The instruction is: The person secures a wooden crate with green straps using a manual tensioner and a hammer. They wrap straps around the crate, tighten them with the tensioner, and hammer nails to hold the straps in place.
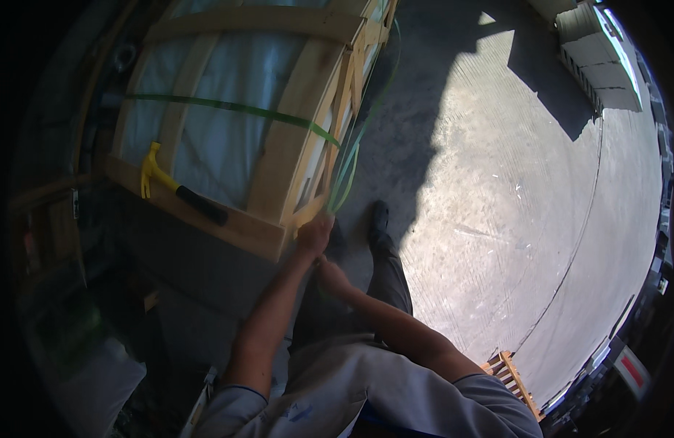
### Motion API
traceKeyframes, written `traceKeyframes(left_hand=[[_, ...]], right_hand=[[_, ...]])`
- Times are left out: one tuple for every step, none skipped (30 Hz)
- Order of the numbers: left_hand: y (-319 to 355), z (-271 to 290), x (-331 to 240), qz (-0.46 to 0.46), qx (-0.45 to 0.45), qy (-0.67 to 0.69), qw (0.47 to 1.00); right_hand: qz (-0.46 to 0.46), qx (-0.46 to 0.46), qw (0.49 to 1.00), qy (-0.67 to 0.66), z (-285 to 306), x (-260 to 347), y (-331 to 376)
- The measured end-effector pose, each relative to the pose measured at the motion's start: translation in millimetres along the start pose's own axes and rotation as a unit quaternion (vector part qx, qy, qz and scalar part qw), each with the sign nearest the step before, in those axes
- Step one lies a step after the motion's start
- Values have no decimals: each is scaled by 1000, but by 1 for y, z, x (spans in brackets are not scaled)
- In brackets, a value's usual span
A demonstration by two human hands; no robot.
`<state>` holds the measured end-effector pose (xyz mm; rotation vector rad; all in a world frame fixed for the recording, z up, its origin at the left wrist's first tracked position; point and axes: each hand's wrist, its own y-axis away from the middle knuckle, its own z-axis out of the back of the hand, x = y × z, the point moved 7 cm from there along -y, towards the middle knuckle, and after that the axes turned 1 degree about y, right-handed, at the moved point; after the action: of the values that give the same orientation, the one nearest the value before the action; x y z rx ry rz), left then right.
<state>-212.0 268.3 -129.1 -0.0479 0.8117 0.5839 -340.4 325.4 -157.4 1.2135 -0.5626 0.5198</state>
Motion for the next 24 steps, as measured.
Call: traceKeyframes(left_hand=[[0, -3, 5, 24, 13, -19, 999], [1, -8, 11, 54, 43, -38, 997], [1, -6, 12, 53, 24, -21, 998], [1, -7, 14, 55, 19, -5, 998], [1, -7, 17, 71, 21, 6, 997], [0, -5, 15, 49, 3, 9, 999], [0, -5, 17, 59, 5, 7, 998], [0, -3, 15, 46, -2, -3, 999], [0, -6, 18, 68, 24, -10, 997], [0, -2, 16, 56, 7, 5, 998], [1, -2, 16, 64, 17, 22, 998], [3, -4, 17, 91, 48, 37, 994], [2, 6, 11, 59, -1, 24, 998], [2, 13, 7, 47, -29, 8, 998], [2, 21, 2, 36, -58, -6, 998], [2, 25, -1, 35, -67, 19, 997], [2, 30, -3, 33, -76, 44, 996], [2, 34, -6, 31, -84, 68, 994], [3, 38, -8, 31, -94, 81, 992], [3, 41, -9, 31, -104, 94, 990], [4, 43, -9, 31, -113, 105, 988], [5, 41, -7, 42, -97, 114, 988], [5, 37, -4, 53, -80, 123, 988], [5, 34, -2, 57, -69, 126, 988]], right_hand=[[-1, -13, 1000, -1, 1, 3, -2], [-18, 17, 1000, 12, -5, 3, -4], [-21, 29, 999, 22, -10, 2, -7], [-7, 32, 999, 33, -14, 2, -12], [74, -2, 990, 117, -16, 11, -17], [168, -43, 964, 199, -20, 21, -20], [240, -56, 919, 308, -28, 26, -23], [275, -32, 914, 296, -35, 24, -27], [289, 19, 904, 314, -43, 19, -33], [302, 51, 892, 333, -46, 15, -34], [314, 77, 907, 270, -41, 15, -34], [328, 82, 918, 208, -31, 17, -31], [326, 107, 921, 182, -21, 19, -26], [308, 118, 921, 209, -8, 19, -20], [273, 146, 911, 272, 5, 17, -13], [203, 157, 921, 294, 26, 15, -10], [125, 141, 953, 236, 55, 16, -9], [14, 103, 986, 130, 84, 10, 1], [-12, 70, 994, 81, 111, 14, 7], [13, 36, 994, 102, 138, 22, 13], [119, 13, 975, 185, 159, 40, 19], [115, 19, 986, 120, 182, 42, 19], [79, 19, 997, -17, 205, 41, 16], [111, 12, 984, -140, 229, 49, 16]])
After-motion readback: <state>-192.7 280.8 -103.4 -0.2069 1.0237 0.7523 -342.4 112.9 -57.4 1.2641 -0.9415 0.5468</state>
